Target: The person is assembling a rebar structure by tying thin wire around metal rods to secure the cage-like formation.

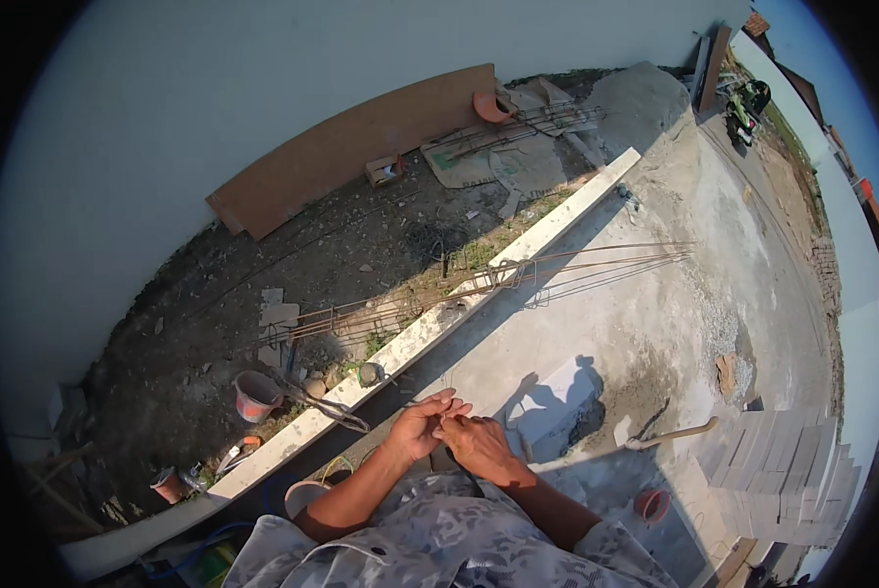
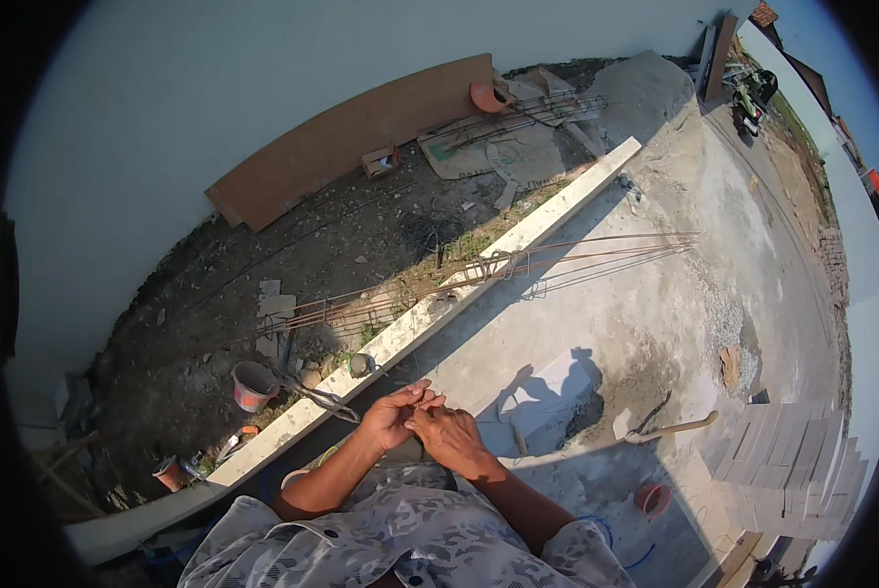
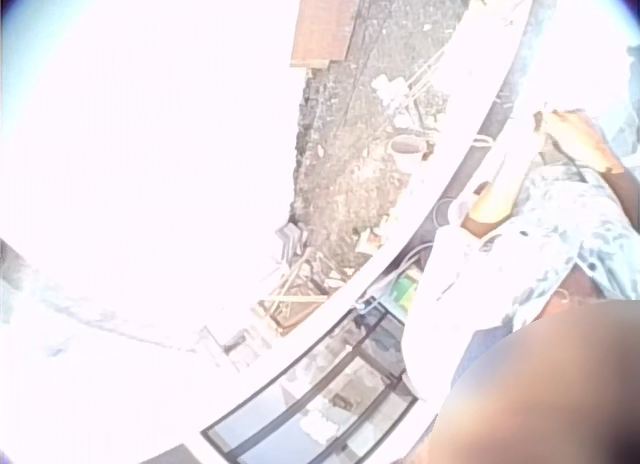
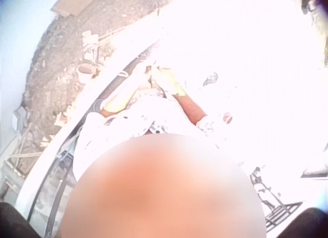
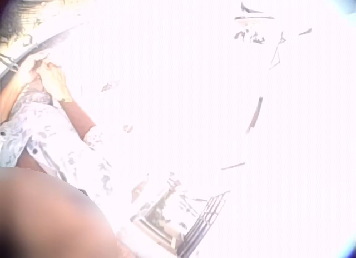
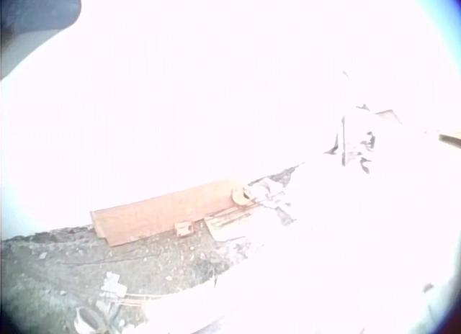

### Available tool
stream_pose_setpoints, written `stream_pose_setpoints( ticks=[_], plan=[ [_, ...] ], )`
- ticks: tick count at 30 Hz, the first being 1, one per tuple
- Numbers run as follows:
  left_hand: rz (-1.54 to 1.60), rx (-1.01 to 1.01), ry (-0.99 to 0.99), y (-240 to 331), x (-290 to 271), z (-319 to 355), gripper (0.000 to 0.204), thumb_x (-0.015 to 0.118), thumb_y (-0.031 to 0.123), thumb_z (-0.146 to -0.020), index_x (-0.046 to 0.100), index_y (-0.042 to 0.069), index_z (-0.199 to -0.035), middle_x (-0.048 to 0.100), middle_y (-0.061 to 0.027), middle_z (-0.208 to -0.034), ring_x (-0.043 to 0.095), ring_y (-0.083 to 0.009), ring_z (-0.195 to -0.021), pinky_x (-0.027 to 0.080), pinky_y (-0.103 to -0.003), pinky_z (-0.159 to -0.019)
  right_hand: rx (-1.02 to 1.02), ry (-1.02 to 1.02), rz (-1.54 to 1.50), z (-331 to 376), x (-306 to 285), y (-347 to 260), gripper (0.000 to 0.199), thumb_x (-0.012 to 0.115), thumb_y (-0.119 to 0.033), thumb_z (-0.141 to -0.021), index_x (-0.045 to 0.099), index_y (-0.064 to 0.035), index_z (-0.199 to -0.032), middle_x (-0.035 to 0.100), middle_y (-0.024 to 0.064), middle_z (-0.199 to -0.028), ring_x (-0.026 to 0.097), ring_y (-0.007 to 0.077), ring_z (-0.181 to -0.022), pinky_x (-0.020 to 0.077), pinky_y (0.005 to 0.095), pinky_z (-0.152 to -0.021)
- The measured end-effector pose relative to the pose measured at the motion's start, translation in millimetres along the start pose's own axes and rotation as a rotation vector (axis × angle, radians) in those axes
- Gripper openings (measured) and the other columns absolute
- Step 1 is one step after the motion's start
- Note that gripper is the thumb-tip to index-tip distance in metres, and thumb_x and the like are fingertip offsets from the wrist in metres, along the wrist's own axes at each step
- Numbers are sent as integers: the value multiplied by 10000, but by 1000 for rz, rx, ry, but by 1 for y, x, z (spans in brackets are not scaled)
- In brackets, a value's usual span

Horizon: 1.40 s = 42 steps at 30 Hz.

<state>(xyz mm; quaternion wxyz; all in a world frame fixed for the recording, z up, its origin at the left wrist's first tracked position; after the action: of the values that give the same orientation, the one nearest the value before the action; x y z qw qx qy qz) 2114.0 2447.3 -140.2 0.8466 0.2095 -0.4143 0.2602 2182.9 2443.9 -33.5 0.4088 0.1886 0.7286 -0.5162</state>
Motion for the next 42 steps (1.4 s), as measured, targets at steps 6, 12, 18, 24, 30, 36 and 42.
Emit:
stream_pose_setpoints(
  ticks=[6, 12, 18, 24, 30, 36, 42],
  plan=[
    [-275, 170, 234, 46, -51, -4, 225, 571, 181, -990, 599, 33, -1157, 681, -93, -934, 695, -256, -883, 559, -375, -726, 310, -82, -278, 28, -3, 25, 245, 615, -295, -946, 624, -50, -957, 648, 195, -712, 649, 403, -670, 486, 463, -581],
    [-484, 294, 287, 66, -7, 11, 314, 546, 269, -1014, 594, -2, -1165, 706, -131, -910, 718, -243, -748, 576, -336, -622, 563, -21, -406, 53, 22, 77, 220, 604, -271, -933, 662, -59, -944, 651, 211, -782, 643, 419, -770, 492, 458, -652],
    [-623, 526, 304, 116, 11, 7, 300, 541, 269, -1018, 621, -11, -1088, 716, -96, -847, 714, -193, -686, 557, -298, -557, 558, -84, -220, 58, 4, 64, 207, 585, -257, -938, 679, -75, -959, 654, 211, -796, 647, 407, -766, 494, 442, -664],
    [-665, 693, 304, 168, 36, 46, 276, 532, 265, -1024, 629, 12, -1073, 714, -69, -842, 709, -150, -711, 508, -259, -565, 486, 2, -192, 98, 19, 86, 209, 578, -250, -943, 673, -64, -937, 653, 203, -799, 640, 387, -729, 492, 420, -653],
    [-687, 828, 236, 186, 40, 79, 299, 532, 249, -1026, 632, -6, -1145, 708, -88, -872, 721, -179, -741, 543, -269, -602, 566, -34, -451, 117, 49, 112, 207, 581, -198, -949, 668, -11, -927, 630, 135, -726, 589, 178, -675, 479, 327, -663],
    [-712, 867, 161, 177, 65, 100, 312, 531, 254, -1027, 627, -15, -1152, 700, -104, -858, 710, -180, -731, 545, -275, -602, 565, -141, -521, 114, 65, 119, 249, 582, -256, -964, 690, -33, -990, 681, 154, -820, 660, 207, -795, 496, 348, -730],
    [-801, 688, -1, 140, 92, 115, 327, 503, 260, -1039, 630, -24, -1139, 686, -99, -817, 683, -159, -700, 531, -266, -606, 342, -100, -787, -3, -10, 39, 447, 614, -269, -966, 551, -37, -1343, 662, 146, -1177, 639, 217, -1017, 492, 339, -904]
  ],
)
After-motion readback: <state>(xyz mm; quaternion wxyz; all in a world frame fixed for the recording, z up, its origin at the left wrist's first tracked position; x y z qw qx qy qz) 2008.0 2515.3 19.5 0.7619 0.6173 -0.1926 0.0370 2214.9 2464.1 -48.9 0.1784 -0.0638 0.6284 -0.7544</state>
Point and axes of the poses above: each hand's wrist, its own z-axis away from the middle knuckle, its own x-axis out of the palm, y = z × x, the point moved 9 cm from there along -z, towards the middle knuckle
